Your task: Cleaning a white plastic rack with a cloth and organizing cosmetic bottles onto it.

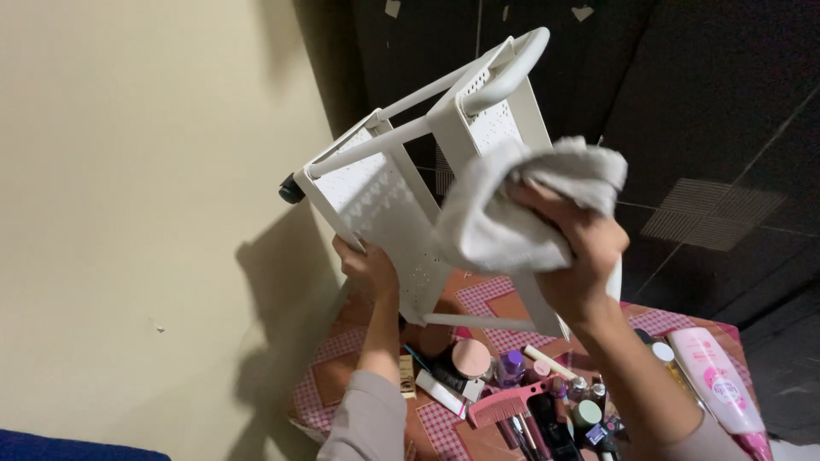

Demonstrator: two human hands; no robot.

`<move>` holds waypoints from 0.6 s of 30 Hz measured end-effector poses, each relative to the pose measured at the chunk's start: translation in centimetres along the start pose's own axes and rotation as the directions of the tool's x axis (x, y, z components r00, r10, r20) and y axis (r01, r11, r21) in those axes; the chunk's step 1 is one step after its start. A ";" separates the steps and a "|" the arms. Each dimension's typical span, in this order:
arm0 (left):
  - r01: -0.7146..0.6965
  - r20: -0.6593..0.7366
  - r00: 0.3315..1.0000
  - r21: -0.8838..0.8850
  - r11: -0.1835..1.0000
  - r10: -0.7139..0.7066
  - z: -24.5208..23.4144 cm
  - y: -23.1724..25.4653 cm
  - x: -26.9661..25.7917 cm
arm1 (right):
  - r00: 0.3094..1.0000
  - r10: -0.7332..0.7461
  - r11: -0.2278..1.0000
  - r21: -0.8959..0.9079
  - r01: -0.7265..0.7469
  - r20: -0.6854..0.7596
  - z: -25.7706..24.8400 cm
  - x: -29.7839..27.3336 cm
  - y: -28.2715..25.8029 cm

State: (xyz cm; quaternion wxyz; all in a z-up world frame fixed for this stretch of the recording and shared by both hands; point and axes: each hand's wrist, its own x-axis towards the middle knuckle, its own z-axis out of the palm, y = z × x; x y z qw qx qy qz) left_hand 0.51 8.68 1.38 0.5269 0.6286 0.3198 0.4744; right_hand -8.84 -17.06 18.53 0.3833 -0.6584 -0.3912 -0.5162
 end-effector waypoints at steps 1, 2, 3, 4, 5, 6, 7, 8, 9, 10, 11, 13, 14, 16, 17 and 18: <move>-0.015 0.004 1.000 0.023 1.000 0.015 -0.1 0.3 -0.4 | 0.999 0.005 0.999 -0.032 -0.004 0.044 0.2 2.0 -0.8; -0.030 0.008 1.000 0.045 0.999 0.030 -0.1 0.7 -0.7 | 0.996 0.012 0.998 -0.063 -0.007 0.088 0.3 4.0 -1.5; -0.030 0.013 0.999 0.044 0.999 0.029 -0.5 0.9 -0.9 | 0.996 0.014 0.998 -0.068 -0.008 0.087 0.2 4.2 -1.6; -0.002 0.041 0.999 -0.004 1.000 0.002 -1.0 1.2 -1.0 | 0.969 0.092 0.977 -0.209 -0.043 0.229 0.2 4.5 -1.8; 0.027 0.064 0.998 -0.055 0.998 -0.023 -1.3 1.6 -0.9 | 0.918 0.176 0.938 -0.343 -0.047 0.355 0.3 5.0 -1.9; 0.027 0.062 0.998 -0.061 0.998 -0.023 -1.0 0.3 -0.3 | 0.919 0.171 0.938 -0.344 -0.042 0.355 -0.4 4.0 -1.2; -0.053 -0.032 0.998 -0.086 0.995 0.050 -1.0 -1.0 0.5 | 0.852 0.236 0.943 -0.322 -0.085 0.467 -0.9 2.9 -0.6; -0.134 -0.127 0.985 -0.103 0.986 0.121 -1.0 -2.4 1.1 | 0.767 0.291 0.943 -0.306 -0.130 0.572 -1.5 1.8 0.0; -0.136 -0.137 0.983 -0.102 0.985 0.122 -1.0 -3.1 1.5 | 0.768 0.282 0.947 -0.297 -0.126 0.574 -2.6 0.8 1.6; -0.083 -0.159 0.984 -0.023 0.996 0.078 -1.0 -3.8 1.9 | 0.646 0.361 0.932 -0.290 -0.220 0.673 -3.7 -0.2 3.3; -0.022 -0.179 0.983 0.055 0.998 0.032 -1.2 -4.7 2.3 | 0.498 0.422 0.902 -0.299 -0.311 0.757 -4.6 -1.2 4.9; 0.016 -0.183 0.983 0.021 1.000 -0.012 -1.8 -3.1 1.7 | 0.544 0.525 0.834 -0.266 -0.484 0.655 -5.4 -1.0 6.1; 0.053 -0.180 0.982 -0.015 0.998 -0.055 -2.0 -2.3 1.3 | 0.556 0.633 0.740 -0.208 -0.640 0.539 -5.9 -0.9 6.7; 0.041 -0.196 0.979 -0.076 0.996 -0.055 -0.4 -4.6 1.4 | 0.651 0.636 0.724 -0.029 -0.689 0.414 -5.4 0.0 7.3; 0.030 -0.210 0.976 -0.131 0.991 -0.058 0.5 -5.8 1.2 | 0.710 0.649 0.699 0.154 -0.698 0.272 -5.2 0.2 7.6; 0.032 -0.204 0.977 -0.130 0.991 -0.058 0.9 -6.4 1.0 | 0.707 0.654 0.697 0.151 -0.701 0.269 -4.8 0.0 8.5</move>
